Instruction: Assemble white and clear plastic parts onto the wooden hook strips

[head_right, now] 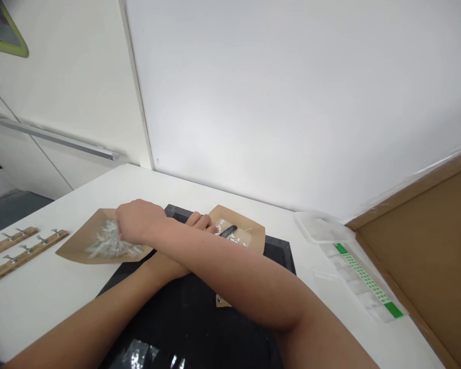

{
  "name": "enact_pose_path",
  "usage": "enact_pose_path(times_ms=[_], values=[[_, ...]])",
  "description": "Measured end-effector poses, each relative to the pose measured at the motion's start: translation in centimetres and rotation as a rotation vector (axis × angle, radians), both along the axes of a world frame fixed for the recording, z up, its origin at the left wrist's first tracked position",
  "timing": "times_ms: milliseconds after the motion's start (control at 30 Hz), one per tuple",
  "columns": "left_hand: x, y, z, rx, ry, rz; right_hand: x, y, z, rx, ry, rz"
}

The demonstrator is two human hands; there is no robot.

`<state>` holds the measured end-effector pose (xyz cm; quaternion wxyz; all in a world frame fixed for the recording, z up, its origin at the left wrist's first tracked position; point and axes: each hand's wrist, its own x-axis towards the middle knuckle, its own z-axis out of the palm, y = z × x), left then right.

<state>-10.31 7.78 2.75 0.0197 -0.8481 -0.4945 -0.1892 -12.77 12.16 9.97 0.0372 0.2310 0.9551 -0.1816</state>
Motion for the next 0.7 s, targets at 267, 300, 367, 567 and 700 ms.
enact_pose_path(times_ms=[267, 300, 367, 567, 700], values=[[0.0, -0.2, 0.4, -0.066, -0.04, -0.004, 1.0, 0.4, 0.0, -0.065, 0.045, 0.067], [-0.1, -0.2, 0.4, -0.075, -0.042, -0.003, 1.1, 0.5, -0.2, -0.073, 0.033, 0.077], [-0.1, -0.2, 0.3, -0.09, -0.042, -0.002, 1.1, 0.6, -0.5, -0.085, 0.011, 0.091], [-0.1, -0.1, 0.3, -0.124, -0.057, 0.008, 1.7, 0.8, -0.2, -0.093, 0.04, 0.106], [-0.1, 0.0, -0.1, -0.159, -0.081, 0.057, 1.8, 1.2, 0.0, -0.123, 0.079, 0.112]])
